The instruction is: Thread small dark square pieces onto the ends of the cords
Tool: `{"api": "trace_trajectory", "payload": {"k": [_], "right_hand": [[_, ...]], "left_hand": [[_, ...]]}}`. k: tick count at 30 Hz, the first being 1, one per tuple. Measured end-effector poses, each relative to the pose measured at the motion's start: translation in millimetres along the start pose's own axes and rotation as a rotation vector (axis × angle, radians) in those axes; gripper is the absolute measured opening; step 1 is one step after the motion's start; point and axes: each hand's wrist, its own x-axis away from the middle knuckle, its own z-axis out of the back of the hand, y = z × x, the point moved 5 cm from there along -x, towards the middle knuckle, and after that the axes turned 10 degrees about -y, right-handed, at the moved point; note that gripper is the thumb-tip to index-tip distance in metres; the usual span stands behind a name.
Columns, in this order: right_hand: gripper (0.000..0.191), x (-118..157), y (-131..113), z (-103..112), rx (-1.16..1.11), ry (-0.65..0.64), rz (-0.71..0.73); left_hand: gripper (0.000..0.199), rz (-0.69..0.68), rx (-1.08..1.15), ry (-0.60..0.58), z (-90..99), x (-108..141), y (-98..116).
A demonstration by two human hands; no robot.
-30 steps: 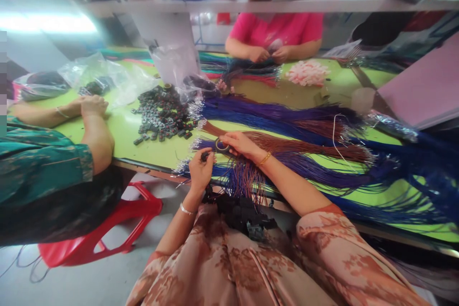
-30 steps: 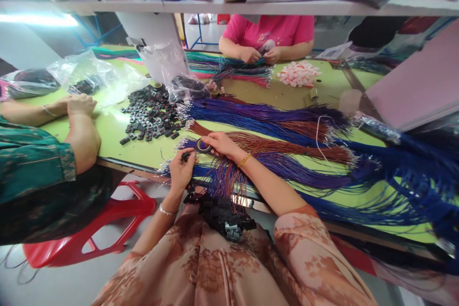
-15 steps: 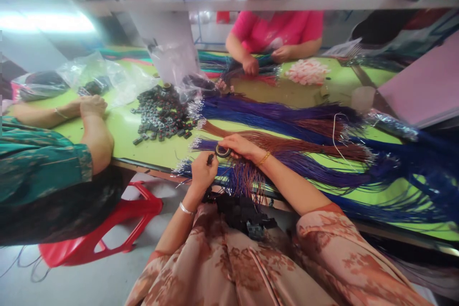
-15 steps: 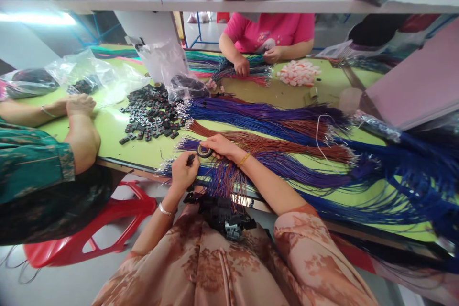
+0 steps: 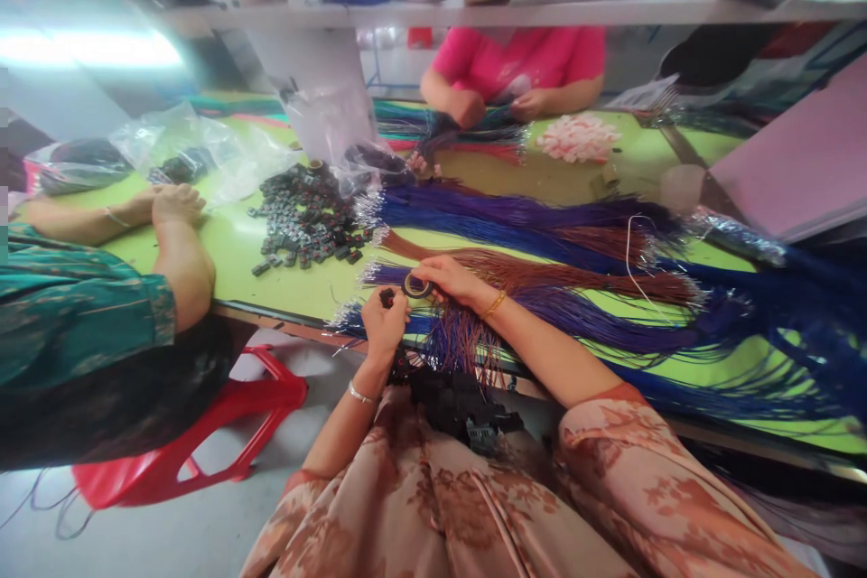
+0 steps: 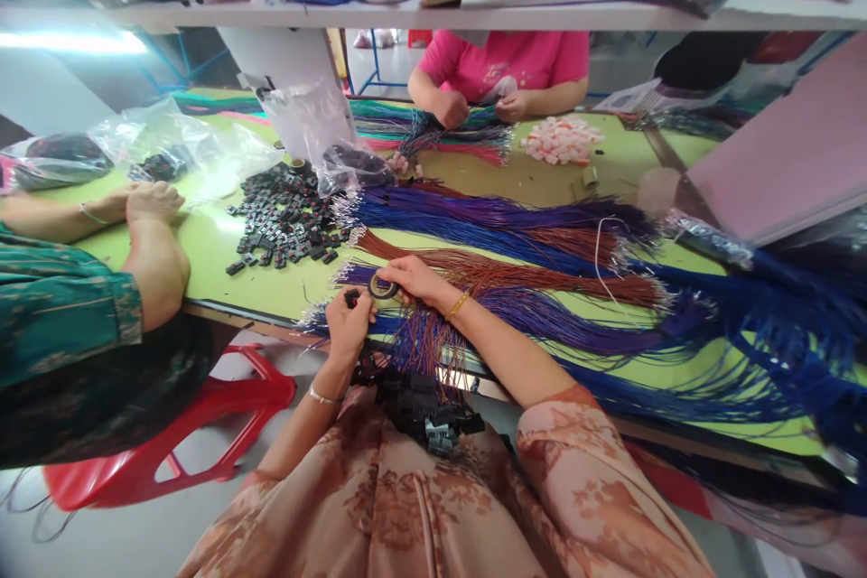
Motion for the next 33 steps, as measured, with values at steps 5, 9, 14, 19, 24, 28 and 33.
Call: {"api": "trace_trajectory", "payload": {"k": [5, 9, 14, 19, 24, 28, 33], "right_hand": [[0.032, -3.6, 1.4, -0.6, -0.027, 0.005, 0.031], [0.034, -3.3, 3.8, 2.9, -0.098, -0.156, 0.055], [0.034, -5.9, 11.6, 6.6, -0.199, -0.194, 0.035], [0.033, -9.8, 9.8, 9.2, -0.353, -0.199, 0.093], [0.034, -7.6, 7.7, 11.0, -0.348, -0.278, 0.084], [0.034, -2.4, 4.8, 13.5, -0.291, -0.305, 0.070], [0.036, 5.3, -1.3, 13.9, -0.206, -0.381, 0.067]], "left_hand": [[0.011, -0.001, 0.043, 0.024, 2.1, -2.1, 0.7], [0.008, -0.030, 0.001, -0.011, -2.8, 1.3, 1.3], [0.010, -0.054, -0.038, -0.013, -3.5, 5.0, 7.0], [0.027, -0.092, 0.000, -0.095, -2.6, 7.2, 16.6], [0.027, -0.223, -0.190, -0.111, -4.0, 12.9, 25.4], [0.022, -0.335, -0.337, -0.078, -2.5, 14.4, 34.7], [0.019, -0.352, -0.387, -0.072, 0.3, 16.5, 38.8]]}}
